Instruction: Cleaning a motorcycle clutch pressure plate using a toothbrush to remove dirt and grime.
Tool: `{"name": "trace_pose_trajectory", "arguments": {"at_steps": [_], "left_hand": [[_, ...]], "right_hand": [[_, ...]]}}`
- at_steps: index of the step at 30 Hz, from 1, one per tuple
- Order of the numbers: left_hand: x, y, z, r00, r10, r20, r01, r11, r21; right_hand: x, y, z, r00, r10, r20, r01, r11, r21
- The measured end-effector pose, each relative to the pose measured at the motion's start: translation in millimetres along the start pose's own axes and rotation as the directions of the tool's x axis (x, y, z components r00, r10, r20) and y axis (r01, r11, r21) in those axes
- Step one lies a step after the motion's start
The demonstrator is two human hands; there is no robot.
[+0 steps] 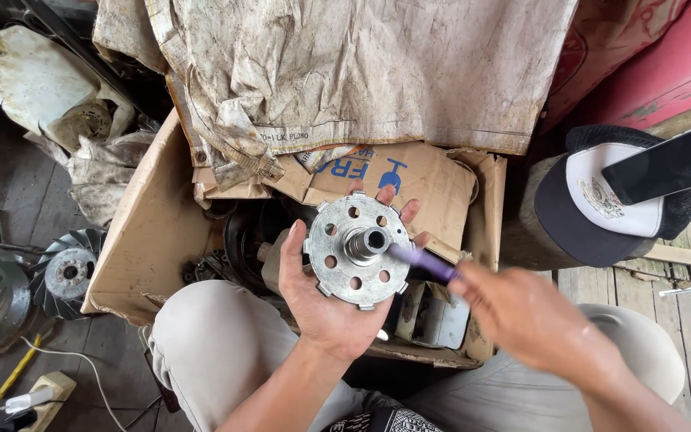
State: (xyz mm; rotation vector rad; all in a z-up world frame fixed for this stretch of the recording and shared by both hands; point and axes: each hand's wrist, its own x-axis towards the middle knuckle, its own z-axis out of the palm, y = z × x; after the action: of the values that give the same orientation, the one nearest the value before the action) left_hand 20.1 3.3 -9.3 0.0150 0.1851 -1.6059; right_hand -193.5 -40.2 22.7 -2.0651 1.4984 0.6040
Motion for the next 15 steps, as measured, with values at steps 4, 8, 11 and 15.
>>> {"name": "trace_pose_trajectory", "arguments": {"at_steps": [4, 8, 11, 15], "left_hand": [[-0.2, -0.4, -2.8, 1.000, -0.021, -0.004, 0.021, 1.000, -0.005], [0.7, -0.3, -3.2, 1.000, -0.016, 0.000, 0.016, 1.000, 0.013], [-0.4, 0.0, -2.3, 1.000, -0.027, -0.002, 0.027, 1.000, 0.014], [-3.6, -2.2, -2.1, 0.999, -0.027, 0.033, 0.027, 1.000, -0.008]], "right_hand": [[-11.7, -1.7, 4.3, 0.983, -0.062, -0.174, 0.053, 0.997, -0.056], [-30.3, -15.3, -1.6, 0.979, -0.191, -0.075, 0.196, 0.978, 0.067], [-22.9, -8.0, -13.2, 0.985, -0.158, -0.069, 0.158, 0.987, 0.004], [-31.9, -22.3, -36.4, 0.992, 0.060, -0.110, -0.060, 0.998, 0.000]]}}
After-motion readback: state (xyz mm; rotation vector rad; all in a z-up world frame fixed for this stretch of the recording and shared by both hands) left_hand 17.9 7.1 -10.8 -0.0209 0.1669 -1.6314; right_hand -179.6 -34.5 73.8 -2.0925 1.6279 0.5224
